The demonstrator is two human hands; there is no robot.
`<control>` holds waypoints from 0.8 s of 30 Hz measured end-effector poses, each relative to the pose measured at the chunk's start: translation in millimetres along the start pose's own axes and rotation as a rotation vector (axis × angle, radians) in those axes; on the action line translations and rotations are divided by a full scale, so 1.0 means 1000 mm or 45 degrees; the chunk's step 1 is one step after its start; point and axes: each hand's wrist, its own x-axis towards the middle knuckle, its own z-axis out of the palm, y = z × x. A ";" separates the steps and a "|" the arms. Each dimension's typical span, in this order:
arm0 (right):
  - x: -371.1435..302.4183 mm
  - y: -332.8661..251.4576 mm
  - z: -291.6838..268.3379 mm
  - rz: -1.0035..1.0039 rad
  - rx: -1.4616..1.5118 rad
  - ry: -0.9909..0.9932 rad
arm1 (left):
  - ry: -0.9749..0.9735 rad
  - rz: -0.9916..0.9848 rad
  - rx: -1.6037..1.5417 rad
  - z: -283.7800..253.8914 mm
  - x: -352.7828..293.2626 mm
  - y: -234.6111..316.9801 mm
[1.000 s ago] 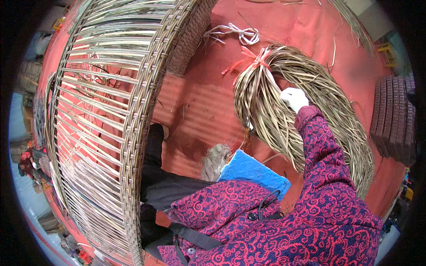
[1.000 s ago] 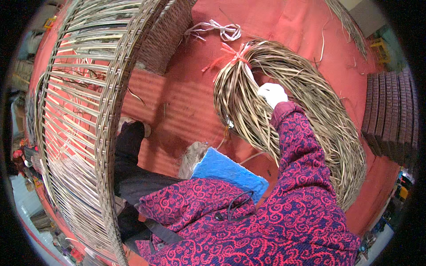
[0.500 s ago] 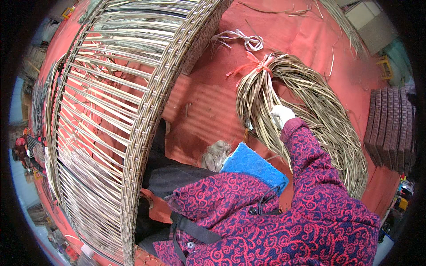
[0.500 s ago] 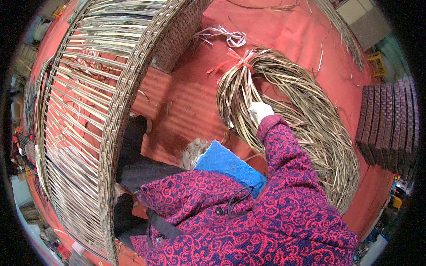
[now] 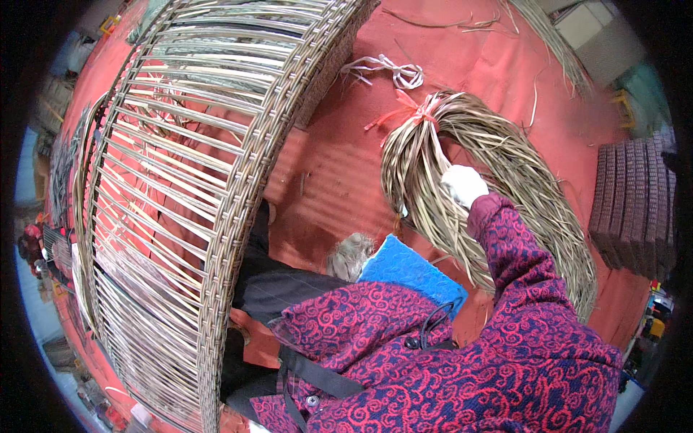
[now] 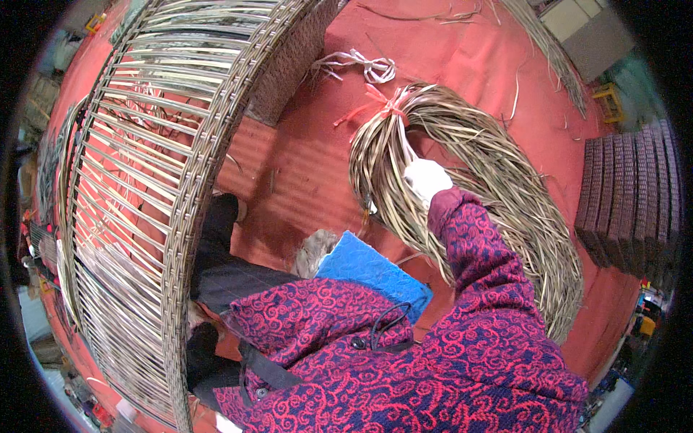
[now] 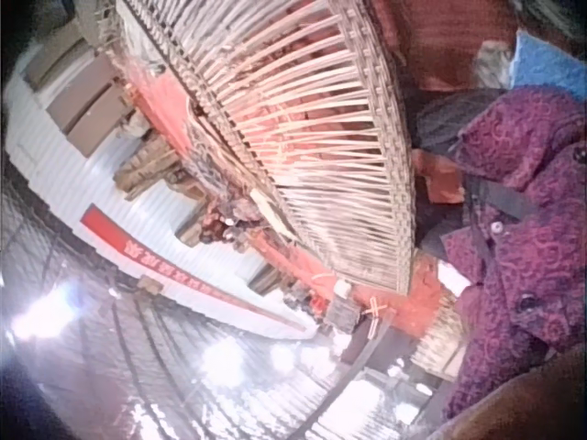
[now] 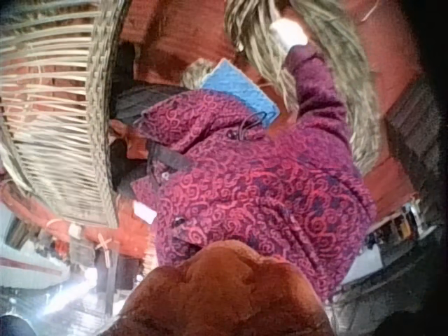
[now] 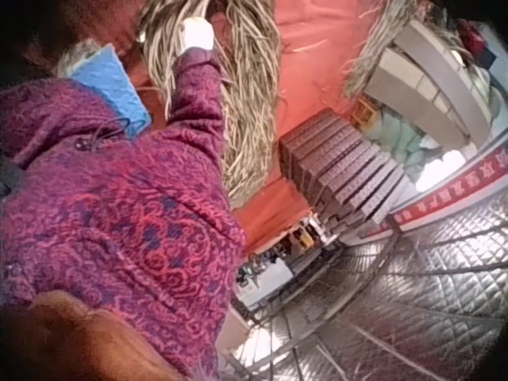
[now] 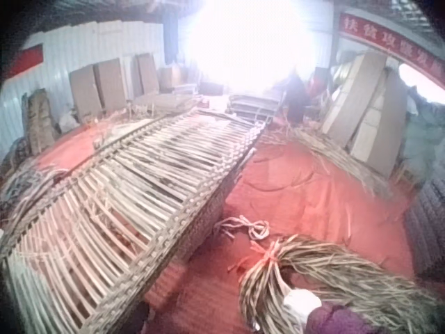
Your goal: The person weaves a basket using thin strips of material, interlacing them through a pre-formed frame. They adjust the basket's position and continue weaving, ensuring the strips are tightly interwoven.
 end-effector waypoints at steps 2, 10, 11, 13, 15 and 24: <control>-0.011 -0.029 -0.028 0.128 0.414 0.116 | 0.110 0.019 -0.006 -0.020 -0.011 0.007; -0.019 -0.188 -0.160 -0.541 0.245 0.275 | -0.479 1.010 -0.184 0.015 0.013 0.085; -0.022 -0.207 -0.178 -0.626 0.401 0.378 | -0.594 0.998 -0.180 0.032 0.015 0.097; -0.027 -0.249 -0.211 -0.839 0.692 0.559 | -0.853 1.100 -0.287 0.061 0.021 0.122; -0.033 -0.287 -0.247 -0.991 0.946 0.409 | -0.821 1.299 -0.285 0.073 0.020 0.141; -0.080 -0.426 -0.390 -2.008 1.070 0.173 | -1.178 0.738 -1.325 0.019 0.033 0.135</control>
